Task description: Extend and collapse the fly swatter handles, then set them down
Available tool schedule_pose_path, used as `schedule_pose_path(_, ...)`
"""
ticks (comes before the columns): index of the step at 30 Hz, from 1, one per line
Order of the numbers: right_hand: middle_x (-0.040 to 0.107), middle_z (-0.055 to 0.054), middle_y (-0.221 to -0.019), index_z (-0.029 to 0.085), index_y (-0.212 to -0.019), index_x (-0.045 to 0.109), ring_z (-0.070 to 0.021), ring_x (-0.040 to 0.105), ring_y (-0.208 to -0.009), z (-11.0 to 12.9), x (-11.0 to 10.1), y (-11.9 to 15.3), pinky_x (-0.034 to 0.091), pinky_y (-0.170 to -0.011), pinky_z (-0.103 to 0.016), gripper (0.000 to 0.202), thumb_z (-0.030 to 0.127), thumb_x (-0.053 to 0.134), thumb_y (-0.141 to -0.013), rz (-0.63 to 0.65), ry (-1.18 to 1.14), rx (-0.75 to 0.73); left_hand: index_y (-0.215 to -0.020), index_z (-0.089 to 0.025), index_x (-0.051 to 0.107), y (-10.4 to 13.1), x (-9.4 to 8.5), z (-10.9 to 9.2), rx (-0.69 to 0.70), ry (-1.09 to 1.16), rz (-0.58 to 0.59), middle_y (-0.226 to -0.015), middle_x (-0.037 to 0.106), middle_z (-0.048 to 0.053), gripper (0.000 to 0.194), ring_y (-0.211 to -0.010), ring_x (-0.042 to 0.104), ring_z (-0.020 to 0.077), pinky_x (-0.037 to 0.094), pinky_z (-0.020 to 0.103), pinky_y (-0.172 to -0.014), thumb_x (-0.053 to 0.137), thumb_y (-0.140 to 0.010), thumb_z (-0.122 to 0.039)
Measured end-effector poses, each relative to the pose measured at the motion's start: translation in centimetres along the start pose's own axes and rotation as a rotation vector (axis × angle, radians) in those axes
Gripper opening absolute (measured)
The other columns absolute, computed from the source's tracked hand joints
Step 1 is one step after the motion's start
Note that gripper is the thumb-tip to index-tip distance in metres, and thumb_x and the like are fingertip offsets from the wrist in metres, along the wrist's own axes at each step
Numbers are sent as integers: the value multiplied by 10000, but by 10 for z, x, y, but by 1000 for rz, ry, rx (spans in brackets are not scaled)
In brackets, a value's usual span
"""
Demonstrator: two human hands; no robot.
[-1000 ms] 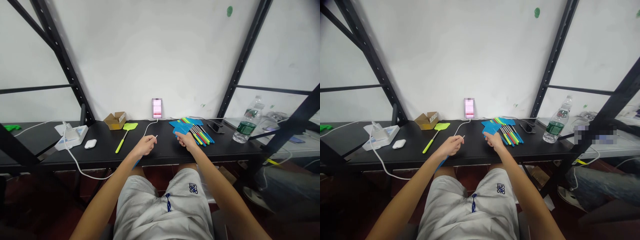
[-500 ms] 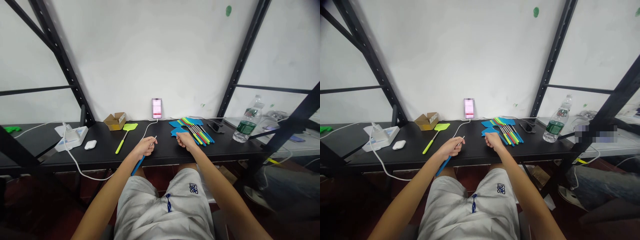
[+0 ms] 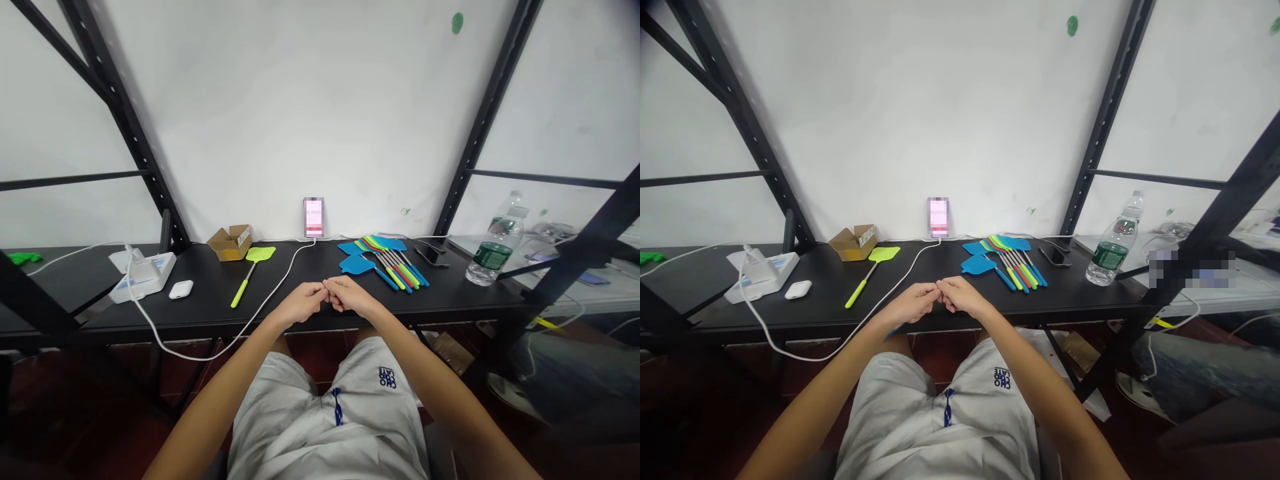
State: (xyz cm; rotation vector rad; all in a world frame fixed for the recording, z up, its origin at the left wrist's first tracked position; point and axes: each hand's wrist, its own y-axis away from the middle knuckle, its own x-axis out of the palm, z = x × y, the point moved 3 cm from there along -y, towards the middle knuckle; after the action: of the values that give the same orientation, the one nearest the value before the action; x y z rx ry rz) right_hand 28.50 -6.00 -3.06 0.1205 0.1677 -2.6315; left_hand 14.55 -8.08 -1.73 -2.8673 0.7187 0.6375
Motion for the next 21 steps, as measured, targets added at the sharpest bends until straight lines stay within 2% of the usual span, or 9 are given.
schedule_pose_path(3, 403, 64, -495, 188, -637, 418, -50, 382, -345, -4, -3, -2, 170, -340, -165, 383, 485, 532, -851, -32, -63, 33, -731, -184, 556, 3, -4, -10, 169, -329, -184, -578, 513, -14, 280, -499, 420, 104, 291, 220, -493, 473, -885, -403)
schedule_pose_path(6, 397, 65, -504, 201, -637, 375, -47, 362, -340, -10, -9, -5, 134, -337, -168, 376, 471, 534, -845, -81, -101, 35, -850, -198, 607, 6, -8, -15, 252, -527, -318, -627, 571, 1, 191, -611, 512, 151, 339, 243, -589, 513, -876, -362)
schedule_pose_path(9, 380, 67, -505, 204, -634, 365, -49, 343, -346, -13, -18, -8, 129, -337, -176, 384, 476, 529, -849, -121, -129, 14, -936, -207, 620, 8, -15, -14, 273, -632, -321, -722, 629, 27, 174, -707, 567, 179, 363, 255, -641, 538, -871, -347)
schedule_pose_path(13, 363, 65, -517, 202, -622, 352, -45, 335, -364, -14, -36, -9, 137, -353, -180, 387, 449, 554, -841, -230, -199, 11, -899, -218, 647, 11, -33, -12, 234, -717, -315, -839, 677, 49, 164, -788, 600, 192, 384, 259, -677, 545, -870, -342)
schedule_pose_path(17, 353, 64, -515, 200, -623, 353, -45, 327, -368, -14, -51, -8, 136, -363, -183, 369, 412, 560, -843, -296, -243, 14, -891, -216, 674, 14, -46, -13, 211, -629, -291, -793, 681, 37, 185, -684, 596, 167, 399, 243, -625, 538, -870, -340)
schedule_pose_path(21, 349, 62, -504, 206, -628, 348, -52, 320, -369, -15, -57, -8, 137, -358, -182, 366, 411, 561, -843, -310, -243, 11, -878, -205, 675, 15, -48, -13, 202, -538, -271, -743, 668, 27, 196, -588, 567, 144, 402, 234, -577, 539, -861, -344)
